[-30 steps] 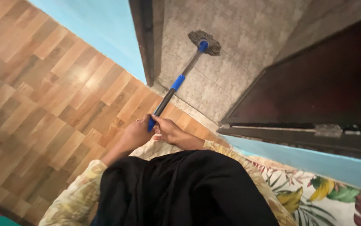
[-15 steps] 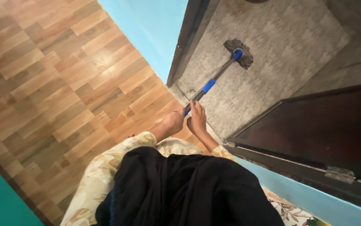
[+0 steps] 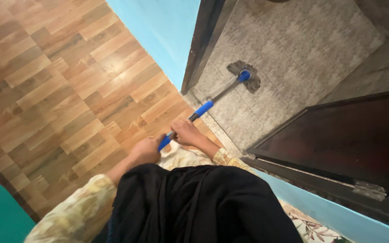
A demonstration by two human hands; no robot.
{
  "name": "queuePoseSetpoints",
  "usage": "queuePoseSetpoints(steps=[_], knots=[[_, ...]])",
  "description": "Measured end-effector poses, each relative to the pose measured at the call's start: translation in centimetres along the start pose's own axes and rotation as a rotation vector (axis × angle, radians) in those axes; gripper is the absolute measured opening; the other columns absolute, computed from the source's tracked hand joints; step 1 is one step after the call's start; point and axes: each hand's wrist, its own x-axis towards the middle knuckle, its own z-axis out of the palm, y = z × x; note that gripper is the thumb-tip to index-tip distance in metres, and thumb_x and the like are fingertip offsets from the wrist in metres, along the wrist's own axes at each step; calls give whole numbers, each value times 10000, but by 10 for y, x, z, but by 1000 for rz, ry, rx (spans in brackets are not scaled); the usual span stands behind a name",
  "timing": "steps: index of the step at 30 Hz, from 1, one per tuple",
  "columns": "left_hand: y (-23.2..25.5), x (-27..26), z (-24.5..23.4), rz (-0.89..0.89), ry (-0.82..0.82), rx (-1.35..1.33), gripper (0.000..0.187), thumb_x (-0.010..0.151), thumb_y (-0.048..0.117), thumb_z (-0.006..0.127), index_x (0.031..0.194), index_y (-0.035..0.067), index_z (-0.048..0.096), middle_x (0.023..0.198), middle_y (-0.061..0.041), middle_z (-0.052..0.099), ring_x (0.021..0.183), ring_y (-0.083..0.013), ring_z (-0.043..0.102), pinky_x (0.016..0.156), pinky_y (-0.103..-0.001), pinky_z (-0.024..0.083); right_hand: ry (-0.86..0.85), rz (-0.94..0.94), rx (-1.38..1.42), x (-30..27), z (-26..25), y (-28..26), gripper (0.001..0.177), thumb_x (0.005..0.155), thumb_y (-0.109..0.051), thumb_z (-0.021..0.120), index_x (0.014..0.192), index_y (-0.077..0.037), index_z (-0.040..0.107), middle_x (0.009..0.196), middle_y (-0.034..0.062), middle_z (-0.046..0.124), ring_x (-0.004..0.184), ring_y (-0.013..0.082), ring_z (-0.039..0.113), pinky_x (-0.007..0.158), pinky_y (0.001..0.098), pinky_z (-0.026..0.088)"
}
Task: The person cleans a bathroom floor and an adjacent room floor using a mop, dipping the mop into a bucket and moving the mop head back and forth across the tiled and wood-style flooring.
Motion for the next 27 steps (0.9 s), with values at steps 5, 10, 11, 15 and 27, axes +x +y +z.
queuePoseSetpoints(steps=[5, 10, 11, 15, 27], knots=[[10, 82, 66, 154, 204, -172, 626, 809, 65, 574, 1428, 133, 507, 1028, -236, 718, 975, -428, 698, 826, -527, 544, 156, 297, -246, -32, 18, 62, 356, 791, -238, 772, 1080, -84, 632, 1188, 161, 612, 1194, 391, 552, 901, 551, 471], [34, 136, 115, 128, 162, -146, 695, 810, 72, 574, 1486, 111, 419, 998, -290, 677, 892, -470, 690, 760, -551, 541, 254, 312, -280, -56, 10, 79, 547, 667, -213, 782, 1174, -84, 621, 1214, 186, 592, 1200, 421, 516, 850, 592, 456], [37, 134, 116, 165, 173, -97, 675, 844, 72, 556, 1504, 93, 415, 984, -285, 694, 882, -459, 705, 769, -544, 550, 249, 241, -305, -60, 7, 76, 487, 642, -196, 769, 1106, -118, 647, 1193, 164, 617, 1204, 404, 528, 828, 599, 448], [37, 81, 78, 187, 102, -137, 614, 842, 75, 563, 1451, 118, 491, 982, -264, 731, 922, -444, 713, 814, -549, 543, 86, 262, -242, -49, -21, 45, 224, 791, -185, 711, 1000, -131, 652, 1055, 83, 679, 1136, 304, 622, 920, 560, 454], [31, -26, -15, 74, -30, 77, 743, 803, 197, 623, 1506, 146, 388, 1039, -217, 722, 978, -409, 700, 862, -516, 544, 34, -30, -8, -17, -39, -43, 144, 735, -228, 699, 680, -103, 655, 692, 134, 650, 753, 380, 663, 735, 535, 481]])
